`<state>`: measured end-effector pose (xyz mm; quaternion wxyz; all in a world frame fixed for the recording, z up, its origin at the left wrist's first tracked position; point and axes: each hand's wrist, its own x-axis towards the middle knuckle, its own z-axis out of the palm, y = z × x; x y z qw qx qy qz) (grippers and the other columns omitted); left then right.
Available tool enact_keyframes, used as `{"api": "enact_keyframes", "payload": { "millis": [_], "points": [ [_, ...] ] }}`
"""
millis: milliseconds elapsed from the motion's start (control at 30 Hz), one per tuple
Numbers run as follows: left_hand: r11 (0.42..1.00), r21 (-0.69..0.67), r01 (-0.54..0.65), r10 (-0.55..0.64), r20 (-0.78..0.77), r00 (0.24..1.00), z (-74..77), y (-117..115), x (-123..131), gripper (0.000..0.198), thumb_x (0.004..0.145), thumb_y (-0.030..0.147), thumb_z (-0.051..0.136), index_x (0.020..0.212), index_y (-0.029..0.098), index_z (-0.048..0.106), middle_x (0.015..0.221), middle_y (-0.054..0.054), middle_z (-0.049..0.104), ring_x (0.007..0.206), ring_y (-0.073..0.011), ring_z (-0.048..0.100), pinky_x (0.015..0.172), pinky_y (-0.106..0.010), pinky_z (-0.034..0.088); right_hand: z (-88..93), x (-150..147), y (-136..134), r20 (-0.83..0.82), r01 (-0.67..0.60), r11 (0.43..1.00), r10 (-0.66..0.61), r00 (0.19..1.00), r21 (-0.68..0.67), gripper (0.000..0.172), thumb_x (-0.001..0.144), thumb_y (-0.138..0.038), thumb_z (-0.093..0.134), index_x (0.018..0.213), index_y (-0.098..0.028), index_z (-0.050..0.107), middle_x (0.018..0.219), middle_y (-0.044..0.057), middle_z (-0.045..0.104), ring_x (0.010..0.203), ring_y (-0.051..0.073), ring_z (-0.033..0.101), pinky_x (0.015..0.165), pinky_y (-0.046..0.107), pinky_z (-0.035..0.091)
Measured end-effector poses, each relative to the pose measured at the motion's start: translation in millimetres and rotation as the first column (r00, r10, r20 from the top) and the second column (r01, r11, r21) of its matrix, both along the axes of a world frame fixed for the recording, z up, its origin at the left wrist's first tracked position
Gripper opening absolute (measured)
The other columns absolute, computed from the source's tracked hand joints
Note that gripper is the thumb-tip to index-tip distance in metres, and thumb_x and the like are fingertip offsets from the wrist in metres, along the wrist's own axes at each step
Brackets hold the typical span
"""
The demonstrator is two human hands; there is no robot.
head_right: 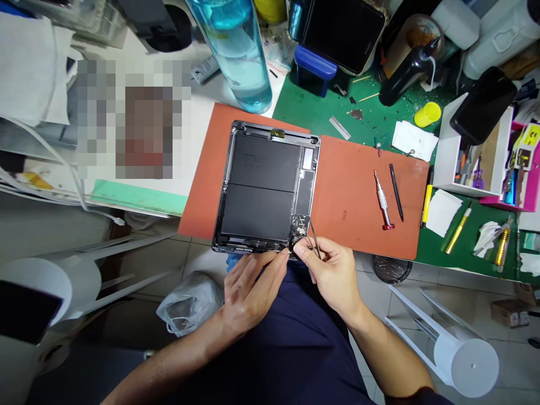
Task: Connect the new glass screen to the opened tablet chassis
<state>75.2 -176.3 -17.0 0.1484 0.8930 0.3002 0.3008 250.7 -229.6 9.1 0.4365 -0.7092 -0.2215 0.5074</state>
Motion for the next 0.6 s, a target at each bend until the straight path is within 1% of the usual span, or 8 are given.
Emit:
{"api": "enact_keyframes", "payload": {
  "millis": [133, 267, 333, 433, 500, 533, 567, 600],
  "points": [
    [1.0, -0.009, -0.018, 0.018, 0.014, 1.0, 0.6, -0.5, 0.9, 0.039, 0.087, 0.001, 0.079, 0.124, 0.007, 0.069, 0.094, -0.008, 0.075, 0.08, -0.018, 0.07, 0.078, -0.033, 0.054, -0.3, -0.1, 0.0, -0.012, -0.003, 1.0, 0.003, 1.0, 0.004, 0.029, 0.092, -0.048, 0.08, 0.086, -0.019, 0.078, 0.051, -0.006, 0.05, 0.043, 0.007, 0.038, 0.046, 0.024, 0.031],
    [0.998, -0.051, -0.041, 0.042, 0.029, 0.999, -0.5, -0.5, 3.1, 0.038, 0.087, 0.002, 0.079, 0.123, 0.008, 0.068, 0.093, -0.008, 0.075, 0.079, -0.0176, 0.07, 0.077, -0.032, 0.055, 4.9, 0.1, 1.2, -0.002, -0.033, 0.999, 0.033, 0.999, -0.005, 0.03, 0.093, -0.047, 0.078, 0.085, -0.018, 0.078, 0.05, -0.007, 0.049, 0.043, 0.007, 0.039, 0.046, 0.024, 0.032],
    [0.996, -0.067, -0.063, 0.065, 0.03, 0.997, -0.1, 0.5, 5.5, 0.033, 0.088, 0.004, 0.078, 0.119, 0.01, 0.069, 0.092, -0.006, 0.074, 0.077, -0.0167, 0.07, 0.077, -0.031, 0.055, 8.3, 0.0, 2.3, -0.004, -0.046, 0.999, 0.046, 0.999, -0.007, 0.03, 0.094, -0.046, 0.078, 0.085, -0.018, 0.077, 0.048, -0.007, 0.048, 0.043, 0.007, 0.038, 0.046, 0.024, 0.032],
    [0.99, -0.083, -0.113, 0.114, 0.009, 0.993, 2.7, 3.3, 10.1, 0.019, 0.093, 0.008, 0.074, 0.11, 0.015, 0.069, 0.089, -0.003, 0.073, 0.075, -0.0147, 0.07, 0.076, -0.029, 0.056, 11.5, -1.1, 3.7, -0.015, -0.058, 0.998, 0.058, 0.998, 0.003, 0.03, 0.094, -0.046, 0.077, 0.083, -0.017, 0.077, 0.049, -0.007, 0.047, 0.043, 0.007, 0.037, 0.046, 0.024, 0.031],
    [0.983, -0.132, -0.128, 0.128, -0.01, 0.992, 5.8, 5.8, 12.6, 0.01, 0.096, 0.011, 0.071, 0.104, 0.017, 0.069, 0.088, -0.001, 0.073, 0.075, -0.0136, 0.07, 0.076, -0.027, 0.056, 11.5, -2.5, 3.1, -0.005, -0.063, 0.998, 0.063, 0.998, 0.025, 0.028, 0.095, -0.044, 0.077, 0.085, -0.018, 0.079, 0.053, -0.006, 0.053, 0.044, 0.007, 0.039, 0.046, 0.024, 0.033],
    [0.977, -0.175, -0.125, 0.125, -0.015, 0.992, 7.5, 7.2, 13.5, 0.008, 0.097, 0.012, 0.07, 0.102, 0.018, 0.069, 0.089, -0.001, 0.073, 0.075, -0.013, 0.07, 0.076, -0.026, 0.056, 11.0, -3.2, 2.1, 0.014, -0.059, 0.997, 0.059, 0.998, 0.046, 0.024, 0.095, -0.043, 0.077, 0.09, -0.019, 0.08, 0.059, -0.005, 0.06, 0.046, 0.008, 0.044, 0.047, 0.025, 0.037],
    [0.967, -0.225, -0.123, 0.122, -0.017, 0.992, 9.3, 8.8, 14.0, 0.006, 0.098, 0.013, 0.069, 0.101, 0.018, 0.07, 0.09, -0.001, 0.073, 0.075, -0.0122, 0.07, 0.075, -0.025, 0.056, 10.4, -3.7, 0.4, 0.049, -0.053, 0.996, 0.049, 0.998, 0.072, 0.022, 0.095, -0.041, 0.077, 0.097, -0.02, 0.082, 0.067, -0.002, 0.068, 0.051, 0.01, 0.051, 0.051, 0.026, 0.043],
    [0.954, -0.274, -0.124, 0.125, -0.014, 0.992, 11.3, 10.6, 14.2, 0.006, 0.098, 0.014, 0.068, 0.101, 0.019, 0.07, 0.092, -0.001, 0.073, 0.075, -0.0113, 0.069, 0.074, -0.024, 0.056, 9.6, -3.8, -1.9, 0.098, -0.045, 0.994, 0.035, 0.995, 0.101, 0.022, 0.095, -0.04, 0.078, 0.106, -0.022, 0.082, 0.08, 0.001, 0.076, 0.059, 0.013, 0.06, 0.058, 0.027, 0.05]
  ]
}}
